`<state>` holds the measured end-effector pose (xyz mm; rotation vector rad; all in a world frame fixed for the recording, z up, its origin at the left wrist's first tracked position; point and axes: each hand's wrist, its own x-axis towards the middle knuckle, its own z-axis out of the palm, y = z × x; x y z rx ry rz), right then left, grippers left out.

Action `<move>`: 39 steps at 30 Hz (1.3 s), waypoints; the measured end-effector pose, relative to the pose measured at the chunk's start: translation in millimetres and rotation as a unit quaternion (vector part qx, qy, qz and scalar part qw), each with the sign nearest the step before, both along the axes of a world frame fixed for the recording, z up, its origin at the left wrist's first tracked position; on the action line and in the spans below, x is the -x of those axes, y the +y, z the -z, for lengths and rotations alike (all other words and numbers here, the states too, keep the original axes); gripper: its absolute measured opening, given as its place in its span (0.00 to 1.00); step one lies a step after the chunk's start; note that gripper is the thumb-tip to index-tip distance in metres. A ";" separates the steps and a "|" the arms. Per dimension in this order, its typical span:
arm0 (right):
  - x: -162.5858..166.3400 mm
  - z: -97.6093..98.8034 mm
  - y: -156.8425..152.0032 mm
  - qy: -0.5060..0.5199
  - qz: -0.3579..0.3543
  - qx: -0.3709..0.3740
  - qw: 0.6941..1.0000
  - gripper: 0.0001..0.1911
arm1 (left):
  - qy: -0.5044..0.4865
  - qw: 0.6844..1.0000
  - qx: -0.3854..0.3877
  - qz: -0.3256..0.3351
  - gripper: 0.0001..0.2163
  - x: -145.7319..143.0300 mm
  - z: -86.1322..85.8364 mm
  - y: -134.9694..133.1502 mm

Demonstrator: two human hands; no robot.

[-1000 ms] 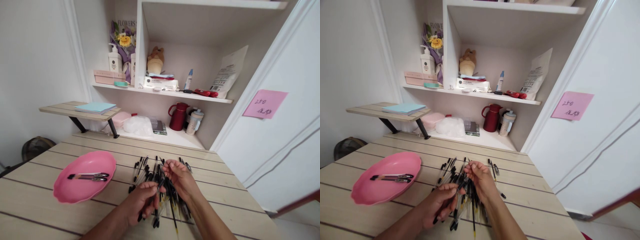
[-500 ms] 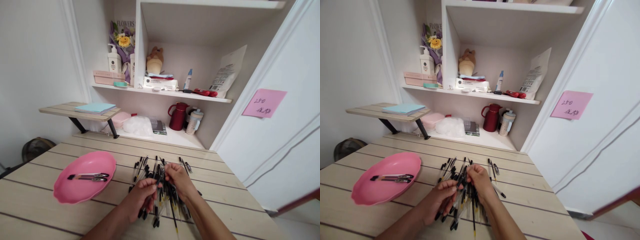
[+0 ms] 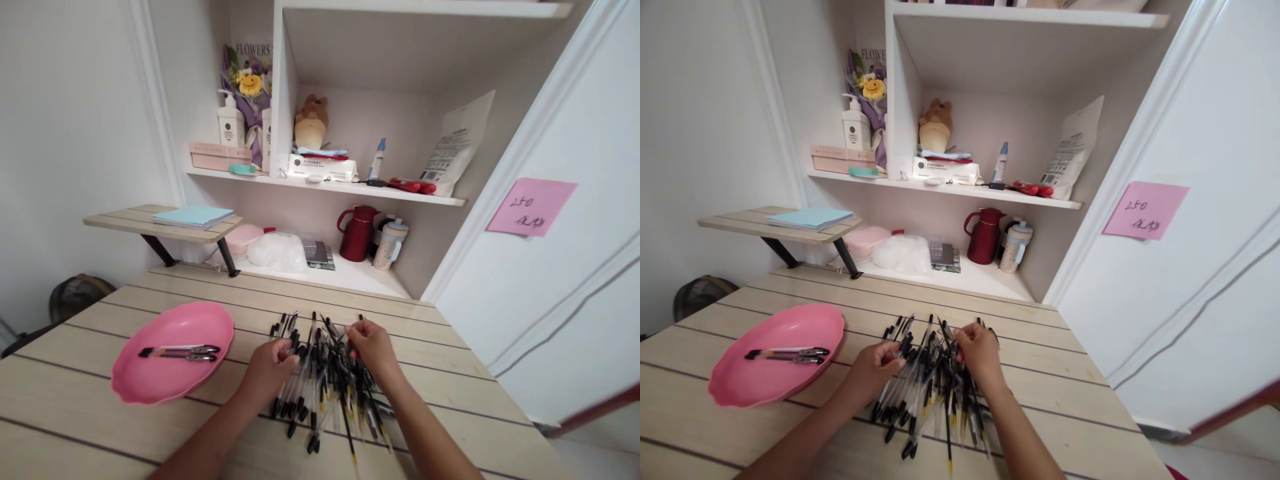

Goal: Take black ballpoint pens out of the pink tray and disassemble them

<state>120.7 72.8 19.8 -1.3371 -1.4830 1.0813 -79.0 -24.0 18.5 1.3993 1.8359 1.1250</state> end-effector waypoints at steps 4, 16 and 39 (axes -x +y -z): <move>14.1 9.4 -10.1 -0.117 -0.043 -0.014 0.992 0.13 | 0.023 1.000 -0.002 0.000 0.12 4.1 1.6 1.5; 1.0 -7.7 -10.2 -0.195 -0.050 -0.068 0.977 0.14 | 0.143 0.986 -0.055 -0.063 0.15 85.4 -42.1 -9.3; 21.7 -15.9 -31.1 0.000 -0.108 -0.023 0.994 0.17 | 0.152 0.984 0.035 -0.088 0.06 113.3 -70.2 -39.4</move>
